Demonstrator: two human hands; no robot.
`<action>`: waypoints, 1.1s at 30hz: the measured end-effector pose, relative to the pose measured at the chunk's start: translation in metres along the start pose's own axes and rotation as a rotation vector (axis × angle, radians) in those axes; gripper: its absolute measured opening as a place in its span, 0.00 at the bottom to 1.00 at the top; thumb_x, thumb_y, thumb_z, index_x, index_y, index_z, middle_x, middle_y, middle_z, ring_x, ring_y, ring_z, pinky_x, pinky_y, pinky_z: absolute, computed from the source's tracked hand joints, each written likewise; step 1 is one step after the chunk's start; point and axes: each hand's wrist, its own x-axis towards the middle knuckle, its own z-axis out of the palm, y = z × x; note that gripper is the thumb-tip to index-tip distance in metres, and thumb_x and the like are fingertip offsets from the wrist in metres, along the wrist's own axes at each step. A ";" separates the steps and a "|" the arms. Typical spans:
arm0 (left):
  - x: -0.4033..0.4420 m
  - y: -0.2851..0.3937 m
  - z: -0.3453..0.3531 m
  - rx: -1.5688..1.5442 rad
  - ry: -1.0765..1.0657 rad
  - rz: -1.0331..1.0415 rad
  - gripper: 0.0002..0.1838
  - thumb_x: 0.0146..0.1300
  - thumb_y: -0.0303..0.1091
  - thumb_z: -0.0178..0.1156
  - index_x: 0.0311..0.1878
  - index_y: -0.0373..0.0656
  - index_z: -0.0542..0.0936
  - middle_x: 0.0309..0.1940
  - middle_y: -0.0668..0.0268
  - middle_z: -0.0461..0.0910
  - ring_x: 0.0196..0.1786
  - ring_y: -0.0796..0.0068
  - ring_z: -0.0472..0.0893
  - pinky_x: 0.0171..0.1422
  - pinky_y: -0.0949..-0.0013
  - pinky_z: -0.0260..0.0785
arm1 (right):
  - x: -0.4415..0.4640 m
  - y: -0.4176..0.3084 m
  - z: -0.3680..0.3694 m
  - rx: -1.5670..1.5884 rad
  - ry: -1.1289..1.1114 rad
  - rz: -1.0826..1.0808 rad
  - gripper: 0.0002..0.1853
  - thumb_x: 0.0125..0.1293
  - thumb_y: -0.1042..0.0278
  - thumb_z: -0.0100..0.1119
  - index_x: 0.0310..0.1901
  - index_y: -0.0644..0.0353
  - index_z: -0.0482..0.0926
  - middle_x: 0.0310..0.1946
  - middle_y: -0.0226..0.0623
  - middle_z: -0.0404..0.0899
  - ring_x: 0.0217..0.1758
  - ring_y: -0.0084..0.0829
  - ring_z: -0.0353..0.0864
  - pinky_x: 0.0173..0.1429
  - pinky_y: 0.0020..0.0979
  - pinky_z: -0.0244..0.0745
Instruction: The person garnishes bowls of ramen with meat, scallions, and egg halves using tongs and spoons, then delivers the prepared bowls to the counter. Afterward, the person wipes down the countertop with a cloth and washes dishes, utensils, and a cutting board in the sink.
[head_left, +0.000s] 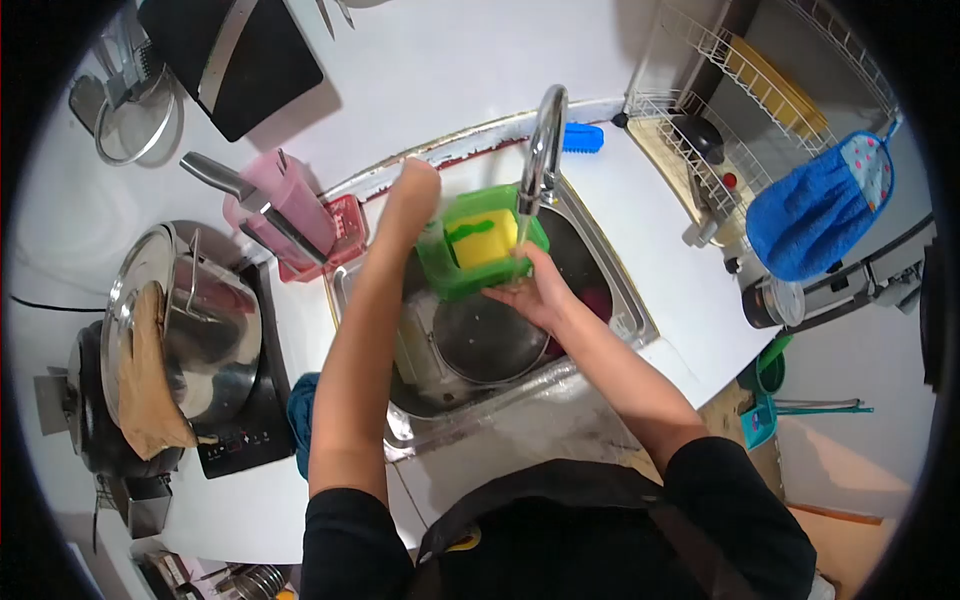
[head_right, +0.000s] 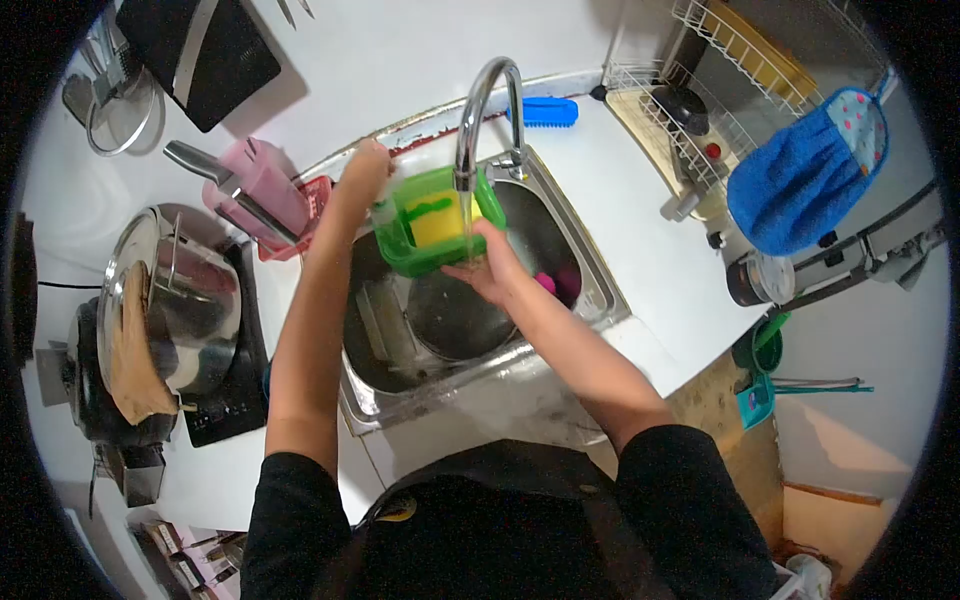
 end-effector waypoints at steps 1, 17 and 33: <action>-0.012 -0.004 0.016 0.200 0.015 0.264 0.12 0.55 0.31 0.46 0.24 0.31 0.72 0.25 0.54 0.74 0.30 0.64 0.73 0.36 0.63 0.67 | -0.010 0.004 -0.009 0.014 0.052 0.020 0.30 0.53 0.58 0.54 0.57 0.63 0.63 0.55 0.52 0.66 0.57 0.47 0.69 0.64 0.47 0.65; -0.114 0.027 0.031 -1.124 -0.453 -0.926 0.24 0.58 0.51 0.55 0.51 0.44 0.70 0.47 0.59 0.74 0.49 0.57 0.75 0.49 0.45 0.68 | -0.017 0.056 -0.078 0.013 0.188 -0.097 0.34 0.51 0.61 0.54 0.59 0.50 0.51 0.54 0.51 0.61 0.52 0.53 0.71 0.50 0.55 0.74; -0.141 0.044 0.031 -1.374 -0.509 -0.899 0.36 0.58 0.56 0.56 0.68 0.56 0.61 0.67 0.57 0.56 0.63 0.42 0.62 0.54 0.30 0.60 | -0.001 0.069 -0.100 -0.015 0.296 -0.017 0.32 0.50 0.65 0.53 0.59 0.47 0.55 0.53 0.45 0.60 0.56 0.49 0.66 0.50 0.55 0.73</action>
